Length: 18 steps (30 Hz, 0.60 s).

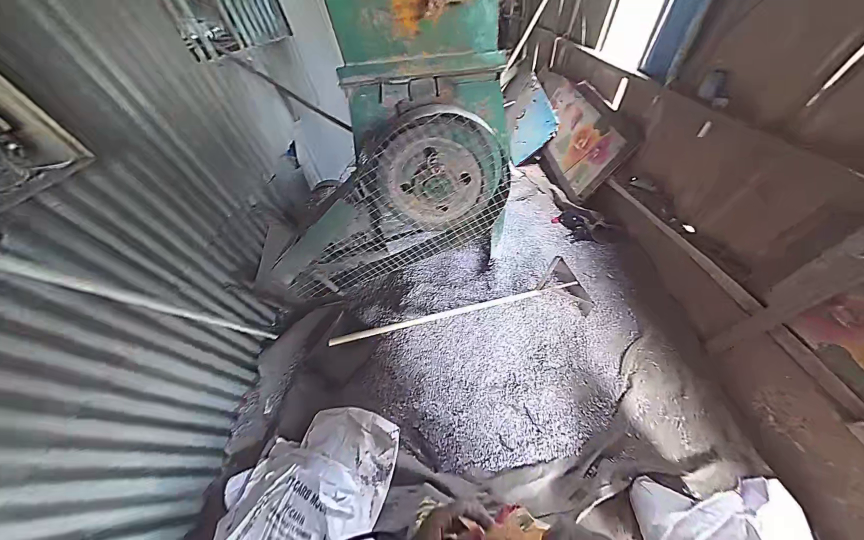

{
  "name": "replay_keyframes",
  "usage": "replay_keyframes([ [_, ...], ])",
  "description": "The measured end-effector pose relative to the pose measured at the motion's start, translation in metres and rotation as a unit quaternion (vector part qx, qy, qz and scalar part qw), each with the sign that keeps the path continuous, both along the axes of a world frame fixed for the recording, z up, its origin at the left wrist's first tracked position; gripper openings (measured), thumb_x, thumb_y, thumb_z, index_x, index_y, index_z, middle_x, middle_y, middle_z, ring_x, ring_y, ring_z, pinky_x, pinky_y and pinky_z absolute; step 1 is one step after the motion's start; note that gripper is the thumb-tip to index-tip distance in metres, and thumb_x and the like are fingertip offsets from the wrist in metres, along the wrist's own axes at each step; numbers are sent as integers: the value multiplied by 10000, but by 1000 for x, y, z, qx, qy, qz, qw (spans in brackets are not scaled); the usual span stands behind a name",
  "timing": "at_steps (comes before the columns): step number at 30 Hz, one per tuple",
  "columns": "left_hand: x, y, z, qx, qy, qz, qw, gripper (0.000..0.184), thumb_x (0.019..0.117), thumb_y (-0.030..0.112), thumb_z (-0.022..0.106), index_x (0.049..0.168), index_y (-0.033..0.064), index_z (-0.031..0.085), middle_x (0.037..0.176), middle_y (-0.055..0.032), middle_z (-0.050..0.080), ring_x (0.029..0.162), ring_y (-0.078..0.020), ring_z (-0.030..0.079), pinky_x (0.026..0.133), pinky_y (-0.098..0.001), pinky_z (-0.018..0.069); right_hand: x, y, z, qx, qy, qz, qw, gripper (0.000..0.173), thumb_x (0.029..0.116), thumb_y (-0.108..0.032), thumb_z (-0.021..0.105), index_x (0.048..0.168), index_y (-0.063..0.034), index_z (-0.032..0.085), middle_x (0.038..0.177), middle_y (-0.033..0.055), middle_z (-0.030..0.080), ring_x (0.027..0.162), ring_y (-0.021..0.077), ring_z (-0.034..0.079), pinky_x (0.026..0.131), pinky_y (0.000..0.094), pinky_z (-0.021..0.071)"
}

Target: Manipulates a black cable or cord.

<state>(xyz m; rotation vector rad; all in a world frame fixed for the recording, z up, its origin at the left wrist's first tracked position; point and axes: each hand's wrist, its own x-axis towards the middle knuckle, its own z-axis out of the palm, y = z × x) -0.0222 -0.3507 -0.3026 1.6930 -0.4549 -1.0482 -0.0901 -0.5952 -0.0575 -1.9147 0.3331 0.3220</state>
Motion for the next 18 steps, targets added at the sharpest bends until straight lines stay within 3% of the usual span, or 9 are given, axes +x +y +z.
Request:
replay_keyframes([
  [1,5,14,-24,61,-46,-19,997,349,1042,220,577,1296,-9,645,1258,-157,683,1140,-222,661,1037,-420,509,9,0,-1,-28,125,7,992,258,898,208,522,1136,240,616,1116,373,664,991,346,678,930,284,511],
  [2,10,29,-47,121,-95,-56,987,406,1042,278,577,1329,-1,642,1342,-197,644,1248,-302,615,1103,-482,452,6,-3,-39,-30,181,25,983,288,977,119,519,1241,200,603,1262,371,620,1155,394,619,1043,362,443],
  [4,14,52,-79,205,-93,-134,965,516,1069,445,477,1374,56,627,1401,-185,614,1339,-329,550,1161,-542,379,-45,-8,-196,-8,62,14,998,311,1045,-115,558,1210,126,665,1213,330,663,1157,414,640,1070,484,458],
  [6,7,59,-76,192,-16,-161,968,566,1098,459,381,1359,10,606,1335,-215,635,1286,-320,584,1138,-527,410,-79,-13,-299,73,51,25,996,376,1049,-268,553,1220,43,678,1207,213,691,1156,290,654,1058,467,492],
  [8,13,49,-59,209,26,-170,963,542,1108,422,388,1347,-17,599,1312,-248,635,1264,-351,595,1123,-545,408,-74,-9,-317,95,69,30,993,340,1024,-263,542,1138,22,689,1087,145,700,1030,203,659,961,421,523],
  [10,25,38,-62,229,45,-191,954,479,1088,396,473,1348,14,601,1293,-238,639,1221,-351,609,1086,-549,428,-55,-6,-316,21,79,39,996,349,1036,-244,507,1139,42,678,1084,195,696,1044,278,667,968,472,512],
  [13,38,38,-85,197,-3,-273,942,427,1062,317,556,1347,5,615,1342,-241,620,1283,-365,579,1123,-535,411,-39,1,-321,-152,100,35,983,373,1068,-265,505,1155,62,663,1098,270,693,1091,427,664,980,589,484],
  [16,32,35,-106,149,-104,-273,945,323,1069,231,521,1209,-22,664,1151,-238,686,1117,-363,657,1023,-532,482,-27,-1,-328,-212,134,12,968,380,1070,-287,499,1139,50,661,1096,265,692,1075,432,668,934,617,486],
  [18,28,26,-108,207,-135,-229,941,379,1093,295,459,1234,-4,642,1118,-242,691,1089,-388,670,983,-574,502,-24,-1,-322,-205,156,27,966,390,1079,-300,483,1174,38,651,1139,261,683,1123,423,653,969,602,477],
])
